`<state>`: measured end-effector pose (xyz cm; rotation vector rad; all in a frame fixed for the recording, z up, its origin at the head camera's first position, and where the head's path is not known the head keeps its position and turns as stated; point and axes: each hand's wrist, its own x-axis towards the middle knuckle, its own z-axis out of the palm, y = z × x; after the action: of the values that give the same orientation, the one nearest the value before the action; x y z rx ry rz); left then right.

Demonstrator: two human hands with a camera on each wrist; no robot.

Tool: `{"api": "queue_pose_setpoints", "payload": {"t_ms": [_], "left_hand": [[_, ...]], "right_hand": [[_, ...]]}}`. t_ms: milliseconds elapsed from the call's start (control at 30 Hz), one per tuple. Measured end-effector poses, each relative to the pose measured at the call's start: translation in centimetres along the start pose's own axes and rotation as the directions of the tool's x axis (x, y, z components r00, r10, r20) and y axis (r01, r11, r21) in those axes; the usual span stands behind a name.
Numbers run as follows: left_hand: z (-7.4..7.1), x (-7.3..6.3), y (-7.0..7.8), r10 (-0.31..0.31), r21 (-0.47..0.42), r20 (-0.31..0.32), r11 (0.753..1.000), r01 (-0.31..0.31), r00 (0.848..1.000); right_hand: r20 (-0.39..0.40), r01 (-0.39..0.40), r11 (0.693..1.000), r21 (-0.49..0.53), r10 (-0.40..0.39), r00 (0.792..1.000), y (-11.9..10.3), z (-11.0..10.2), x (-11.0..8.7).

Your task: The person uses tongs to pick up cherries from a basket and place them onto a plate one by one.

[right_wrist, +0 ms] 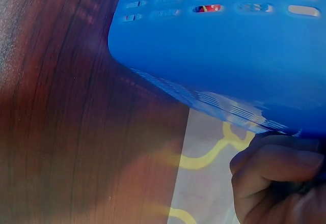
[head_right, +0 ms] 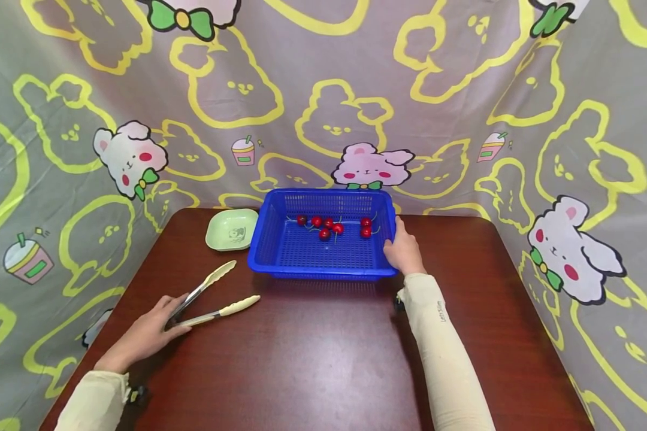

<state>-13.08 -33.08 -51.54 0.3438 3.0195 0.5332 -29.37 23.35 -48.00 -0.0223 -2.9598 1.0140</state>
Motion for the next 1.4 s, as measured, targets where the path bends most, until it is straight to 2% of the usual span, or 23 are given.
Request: {"api": "queue_pose_setpoints", "payload": {"t_ms": [67,233,400,600,733,900,1167,1400], "left_hand": [[-0.4,-0.2,-0.1,0.008,-0.022,-0.008,1.000,-0.008,1.000],[-1.5,-0.9,-0.5,0.019,-0.004,-0.043,1.000,-0.019,0.999],[-2.7,-1.6,-1.0,-0.003,0.002,-0.071,1.000,0.003,0.997],[-4.2,-1.8,-1.4,-0.034,-0.007,-0.098,0.999,0.034,0.995],[-5.1,-1.5,-1.4,-0.022,-0.024,-0.150,1.000,0.019,0.988],[-5.8,-0.7,-0.9,0.014,-0.034,-0.234,0.999,-0.023,0.972],[-6.5,1.6,1.0,0.028,-0.043,-0.252,0.998,-0.040,0.967],[-6.2,4.0,2.9,0.070,-0.037,-0.258,0.996,-0.082,0.964]], "right_hand": [[0.002,-0.004,1.000,0.002,0.004,1.000,0.0,0.0,0.0],[0.002,-0.006,1.000,0.000,0.006,1.000,0.0,0.0,0.0],[-0.004,-0.001,1.000,-0.005,0.001,1.000,-0.1,0.1,0.0],[-0.010,0.003,1.000,-0.010,-0.003,1.000,0.0,0.0,0.1],[-0.002,-0.004,1.000,-0.009,0.004,1.000,0.0,0.1,0.1],[-0.005,-0.008,1.000,-0.009,0.008,1.000,0.1,0.3,0.2],[-0.005,-0.012,1.000,-0.005,0.012,1.000,0.0,0.3,0.1],[0.003,-0.025,1.000,-0.004,0.025,1.000,-0.1,0.3,0.0]]}}
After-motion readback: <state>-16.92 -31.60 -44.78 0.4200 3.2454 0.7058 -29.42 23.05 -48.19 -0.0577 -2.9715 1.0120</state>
